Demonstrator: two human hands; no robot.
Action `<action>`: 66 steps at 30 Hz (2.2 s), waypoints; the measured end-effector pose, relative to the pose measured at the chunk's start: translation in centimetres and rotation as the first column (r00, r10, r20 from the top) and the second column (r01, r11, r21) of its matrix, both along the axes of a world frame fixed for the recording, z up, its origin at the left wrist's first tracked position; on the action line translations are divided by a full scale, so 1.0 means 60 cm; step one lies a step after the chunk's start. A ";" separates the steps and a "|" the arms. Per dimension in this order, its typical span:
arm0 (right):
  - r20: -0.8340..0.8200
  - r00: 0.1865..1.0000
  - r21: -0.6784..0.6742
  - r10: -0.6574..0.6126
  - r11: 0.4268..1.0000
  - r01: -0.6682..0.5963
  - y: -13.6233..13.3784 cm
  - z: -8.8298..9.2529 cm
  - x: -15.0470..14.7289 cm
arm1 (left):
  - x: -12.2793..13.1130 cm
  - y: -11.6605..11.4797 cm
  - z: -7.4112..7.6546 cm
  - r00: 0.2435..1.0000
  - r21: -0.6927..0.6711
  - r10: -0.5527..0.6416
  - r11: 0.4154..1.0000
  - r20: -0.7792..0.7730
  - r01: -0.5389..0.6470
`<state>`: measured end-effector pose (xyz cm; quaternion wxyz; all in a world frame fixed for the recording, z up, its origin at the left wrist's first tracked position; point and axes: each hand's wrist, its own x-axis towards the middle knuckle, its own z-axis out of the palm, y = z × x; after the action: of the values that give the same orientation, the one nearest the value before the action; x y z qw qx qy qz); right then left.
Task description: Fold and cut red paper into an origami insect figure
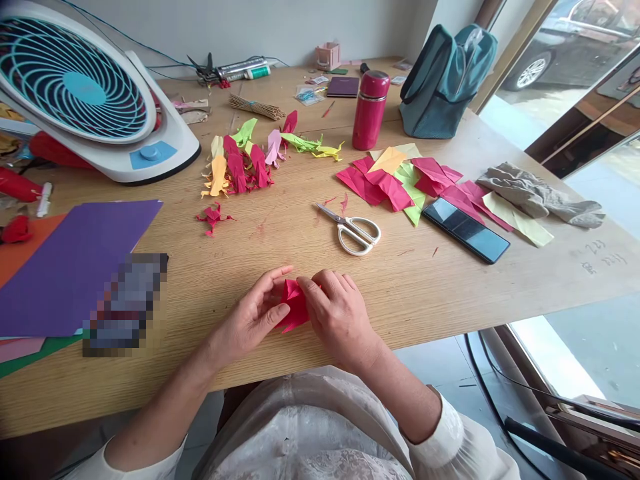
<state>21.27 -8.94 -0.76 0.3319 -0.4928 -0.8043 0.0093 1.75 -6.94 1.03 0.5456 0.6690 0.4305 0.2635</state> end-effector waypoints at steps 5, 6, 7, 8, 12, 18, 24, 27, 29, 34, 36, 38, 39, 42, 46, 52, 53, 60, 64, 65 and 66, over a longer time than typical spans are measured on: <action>0.063 0.998 -0.053 -0.008 0.999 0.012 0.012 0.000 -0.013 | -0.005 -0.017 0.002 0.964 0.261 0.110 0.964 -0.240 -0.045; 0.055 0.998 -0.080 -0.003 0.997 0.007 0.013 0.001 -0.014 | -0.004 -0.018 -0.002 0.955 0.290 0.136 0.955 -0.265 -0.055; 0.041 0.999 -0.109 0.003 0.994 0.001 0.014 0.002 -0.016 | -0.003 -0.019 -0.006 0.946 0.308 0.161 0.949 -0.283 -0.069; 0.025 1.000 -0.137 0.011 0.991 -0.007 0.015 0.004 -0.017 | -0.002 -0.018 -0.011 0.937 0.322 0.186 0.943 -0.295 -0.085; -0.055 0.998 -0.226 0.042 0.973 -0.053 0.017 0.013 -0.018 | 0.010 -0.012 -0.028 0.905 0.404 0.270 0.906 -0.328 -0.124; -0.252 0.967 -0.390 0.031 0.911 -0.131 0.029 0.023 -0.003 | 0.025 -0.015 -0.036 0.844 0.518 0.330 0.852 -0.422 -0.075; -0.445 0.895 -0.462 0.037 0.847 -0.264 0.056 0.031 0.022 | 0.028 -0.014 -0.027 0.834 0.527 0.294 0.850 -0.467 -0.005; -0.458 0.889 -0.504 0.012 0.820 -0.271 0.065 0.032 0.025 | 0.034 -0.010 -0.030 0.861 0.505 0.291 0.862 -0.417 -0.047; -0.464 0.886 -0.533 -0.008 0.801 -0.272 0.069 0.030 0.025 | 0.039 -0.012 -0.035 0.859 0.513 0.335 0.852 -0.388 -0.101; -0.476 0.878 -0.541 -0.038 0.800 -0.259 0.071 0.014 0.023 | 0.047 -0.019 -0.046 0.838 0.519 0.412 0.834 -0.357 -0.188; -0.475 0.878 -0.532 -0.050 0.812 -0.241 0.072 0.009 0.023 | 0.048 -0.020 -0.047 0.838 0.505 0.421 0.837 -0.346 -0.212; -0.481 0.874 -0.537 -0.066 0.810 -0.235 0.072 0.005 0.023 | 0.049 -0.019 -0.047 0.836 0.484 0.421 0.846 -0.352 -0.222; -0.485 0.872 -0.543 -0.074 0.806 -0.234 0.072 0.004 0.023 | 0.049 -0.018 -0.046 0.834 0.476 0.420 0.851 -0.359 -0.223; -0.493 0.865 -0.552 -0.093 0.802 -0.229 0.072 0.003 0.023 | 0.049 -0.018 -0.046 0.835 0.476 0.421 0.850 -0.355 -0.227; -0.458 0.885 -0.558 -0.087 0.803 -0.210 0.072 0.004 0.020 | 0.049 -0.021 -0.045 0.850 0.499 0.428 0.833 -0.307 -0.240; -0.421 0.898 -0.562 -0.126 0.814 -0.150 0.074 0.004 0.017 | 0.048 -0.022 -0.044 0.870 0.494 0.396 0.842 -0.295 -0.216; -0.429 0.895 -0.559 -0.124 0.814 -0.155 0.074 0.003 0.017 | 0.047 -0.022 -0.044 0.870 0.499 0.388 0.843 -0.303 -0.202; -0.606 0.786 -0.577 -0.125 0.749 -0.326 0.076 0.002 0.023 | 0.046 -0.021 -0.039 0.873 0.517 0.339 0.848 -0.350 -0.121; -0.680 0.720 -0.571 -0.142 0.718 -0.398 0.080 0.009 0.024 | 0.046 -0.022 -0.041 0.884 0.543 0.328 0.833 -0.333 -0.105; -0.682 0.715 -0.581 -0.154 0.707 -0.403 0.081 0.010 0.025 | 0.047 -0.022 -0.043 0.888 0.553 0.326 0.827 -0.324 -0.102; -0.683 0.711 -0.592 -0.166 0.696 -0.406 0.082 0.010 0.025 | 0.047 -0.022 -0.045 0.891 0.563 0.323 0.821 -0.318 -0.097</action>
<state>22.75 -4.04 -0.17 0.3901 -0.4814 -0.5848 0.5236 4.56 -8.26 -1.69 0.2056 0.7800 0.5150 0.2900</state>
